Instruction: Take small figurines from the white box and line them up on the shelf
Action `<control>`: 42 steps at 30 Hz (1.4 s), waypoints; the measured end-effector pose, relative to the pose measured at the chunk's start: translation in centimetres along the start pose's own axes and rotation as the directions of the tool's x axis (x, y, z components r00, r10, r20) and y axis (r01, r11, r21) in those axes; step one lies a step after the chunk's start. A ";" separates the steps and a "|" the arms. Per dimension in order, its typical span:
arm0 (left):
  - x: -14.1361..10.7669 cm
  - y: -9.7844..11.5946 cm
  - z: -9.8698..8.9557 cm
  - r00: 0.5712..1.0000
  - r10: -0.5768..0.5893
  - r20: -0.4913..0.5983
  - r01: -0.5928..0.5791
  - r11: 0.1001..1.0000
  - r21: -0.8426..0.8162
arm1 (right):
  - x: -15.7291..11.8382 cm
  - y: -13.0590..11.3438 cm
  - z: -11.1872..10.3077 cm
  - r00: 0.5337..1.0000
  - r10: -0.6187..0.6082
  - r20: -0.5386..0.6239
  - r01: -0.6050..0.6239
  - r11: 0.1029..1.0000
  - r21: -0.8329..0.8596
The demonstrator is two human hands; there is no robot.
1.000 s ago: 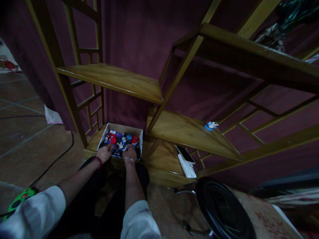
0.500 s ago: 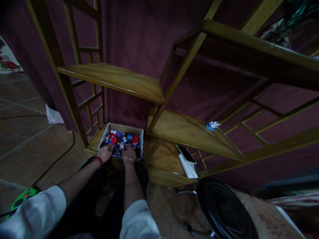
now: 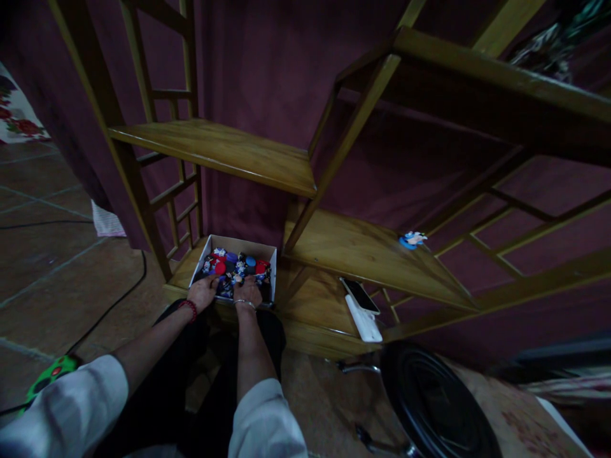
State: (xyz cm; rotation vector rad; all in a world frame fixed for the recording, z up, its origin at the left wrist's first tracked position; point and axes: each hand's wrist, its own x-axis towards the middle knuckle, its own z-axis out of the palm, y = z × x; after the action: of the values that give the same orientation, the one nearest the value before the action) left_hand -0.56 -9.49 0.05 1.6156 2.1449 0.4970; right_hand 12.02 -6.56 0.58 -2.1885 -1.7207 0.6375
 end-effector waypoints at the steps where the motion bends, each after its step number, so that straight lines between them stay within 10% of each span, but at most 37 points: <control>1: 0.0 0.0 0.0 1.000 0.000 -0.002 0.000 1.000 -0.007 | 0.0 0.0 -0.1 1.000 0.003 -0.020 -0.003 1.000 0.013; 18: -0.3 0.4 -0.4 1.000 0.003 0.002 -0.003 1.000 -0.012 | -0.4 1.1 -0.2 0.914 -0.350 0.205 0.377 0.920 -0.108; 42: -0.2 0.2 -0.3 1.000 -0.010 -0.001 0.010 1.000 -0.004 | 1.0 1.7 0.8 0.949 -0.312 0.038 0.262 0.852 0.453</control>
State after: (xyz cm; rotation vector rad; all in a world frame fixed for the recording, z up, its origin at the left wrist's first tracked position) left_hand -0.52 -9.63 0.47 1.6021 2.1497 0.4987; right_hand 13.28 -6.09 -1.09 -1.5731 -1.7015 0.9732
